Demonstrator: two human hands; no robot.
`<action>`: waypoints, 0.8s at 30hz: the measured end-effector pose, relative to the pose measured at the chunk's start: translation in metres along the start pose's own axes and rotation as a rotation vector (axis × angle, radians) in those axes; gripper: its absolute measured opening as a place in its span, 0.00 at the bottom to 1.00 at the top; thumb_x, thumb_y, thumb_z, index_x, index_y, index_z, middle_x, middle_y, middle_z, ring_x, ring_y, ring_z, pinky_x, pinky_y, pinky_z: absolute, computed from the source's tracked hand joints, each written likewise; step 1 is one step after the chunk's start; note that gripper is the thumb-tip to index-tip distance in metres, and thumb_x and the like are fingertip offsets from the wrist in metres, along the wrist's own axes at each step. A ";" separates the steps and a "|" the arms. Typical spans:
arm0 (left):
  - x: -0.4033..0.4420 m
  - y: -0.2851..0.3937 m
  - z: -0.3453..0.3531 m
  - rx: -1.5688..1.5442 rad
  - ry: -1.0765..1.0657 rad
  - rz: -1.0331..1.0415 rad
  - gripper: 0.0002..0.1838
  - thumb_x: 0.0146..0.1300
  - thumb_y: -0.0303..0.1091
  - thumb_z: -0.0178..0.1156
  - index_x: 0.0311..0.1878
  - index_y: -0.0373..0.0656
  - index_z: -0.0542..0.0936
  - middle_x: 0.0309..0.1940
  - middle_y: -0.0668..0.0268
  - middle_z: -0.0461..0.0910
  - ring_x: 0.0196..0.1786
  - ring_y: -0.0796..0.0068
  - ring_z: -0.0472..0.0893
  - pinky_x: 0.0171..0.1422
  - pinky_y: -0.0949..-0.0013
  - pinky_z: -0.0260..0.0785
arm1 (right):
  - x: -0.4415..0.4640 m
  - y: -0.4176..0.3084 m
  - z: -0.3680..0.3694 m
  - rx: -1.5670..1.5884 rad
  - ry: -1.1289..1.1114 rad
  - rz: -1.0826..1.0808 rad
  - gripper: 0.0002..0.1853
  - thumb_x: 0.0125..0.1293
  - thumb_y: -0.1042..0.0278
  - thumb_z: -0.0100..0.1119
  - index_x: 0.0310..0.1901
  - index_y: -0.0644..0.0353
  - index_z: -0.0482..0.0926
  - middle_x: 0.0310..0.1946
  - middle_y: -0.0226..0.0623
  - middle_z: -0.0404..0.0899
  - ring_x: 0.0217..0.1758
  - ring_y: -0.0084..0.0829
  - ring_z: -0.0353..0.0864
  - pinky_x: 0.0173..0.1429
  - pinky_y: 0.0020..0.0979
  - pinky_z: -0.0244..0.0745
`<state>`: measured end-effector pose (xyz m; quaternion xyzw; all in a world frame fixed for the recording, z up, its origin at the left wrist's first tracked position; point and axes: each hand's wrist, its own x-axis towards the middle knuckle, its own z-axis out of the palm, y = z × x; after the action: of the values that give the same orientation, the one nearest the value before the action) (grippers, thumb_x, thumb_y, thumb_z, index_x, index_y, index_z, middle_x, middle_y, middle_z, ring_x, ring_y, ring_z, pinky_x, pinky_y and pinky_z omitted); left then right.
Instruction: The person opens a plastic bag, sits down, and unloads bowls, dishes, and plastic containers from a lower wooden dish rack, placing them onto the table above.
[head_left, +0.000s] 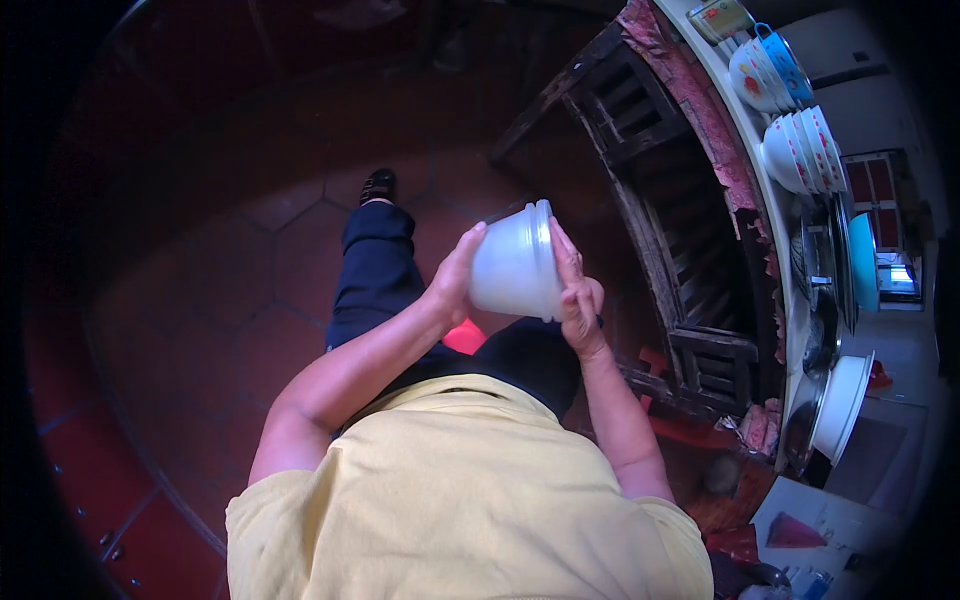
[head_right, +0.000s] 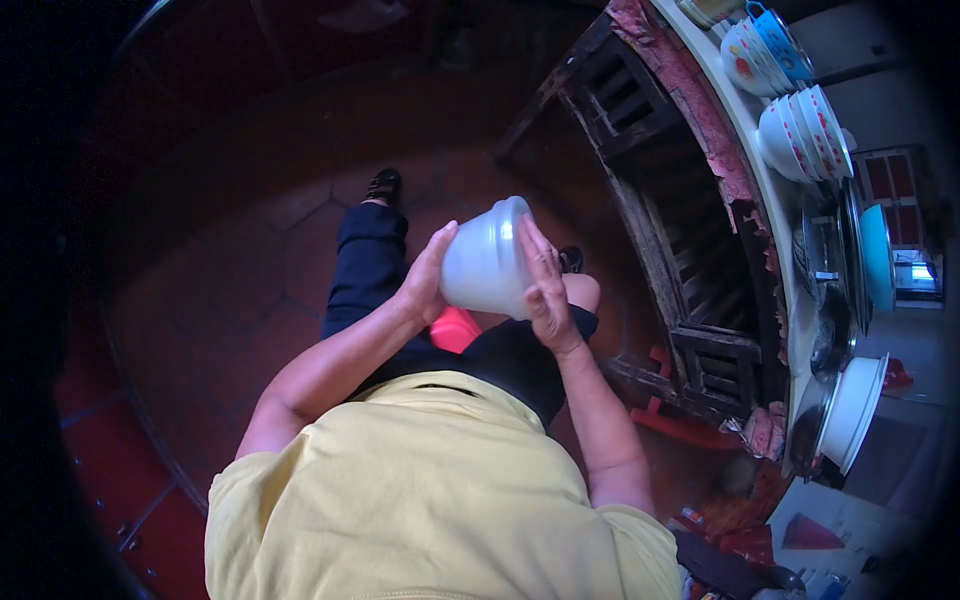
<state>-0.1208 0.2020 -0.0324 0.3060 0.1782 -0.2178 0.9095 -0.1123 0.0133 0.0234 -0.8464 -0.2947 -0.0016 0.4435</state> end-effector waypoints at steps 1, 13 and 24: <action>-0.003 0.002 0.010 -0.009 0.018 -0.043 0.31 0.70 0.60 0.46 0.62 0.44 0.72 0.55 0.60 0.77 0.58 0.65 0.75 0.64 0.57 0.66 | -0.001 0.007 -0.006 0.121 0.018 0.058 0.46 0.68 0.26 0.25 0.72 0.60 0.60 0.72 0.46 0.58 0.74 0.44 0.56 0.76 0.42 0.46; 0.002 0.010 0.018 -0.054 0.051 -0.258 0.45 0.60 0.69 0.53 0.72 0.48 0.57 0.63 0.47 0.63 0.65 0.45 0.67 0.60 0.30 0.64 | -0.017 -0.003 -0.019 0.203 0.316 0.131 0.32 0.67 0.41 0.55 0.57 0.66 0.75 0.53 0.38 0.77 0.57 0.30 0.74 0.65 0.32 0.65; -0.017 0.015 0.033 0.007 0.115 -0.175 0.44 0.57 0.74 0.53 0.66 0.49 0.68 0.61 0.57 0.67 0.63 0.55 0.68 0.61 0.36 0.62 | -0.005 -0.019 -0.017 -0.159 0.398 0.034 0.17 0.66 0.60 0.63 0.47 0.67 0.77 0.45 0.43 0.79 0.47 0.37 0.80 0.52 0.33 0.75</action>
<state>-0.1209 0.1964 0.0074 0.3045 0.2555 -0.2788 0.8742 -0.1219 0.0061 0.0461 -0.8666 -0.1858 -0.1844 0.4248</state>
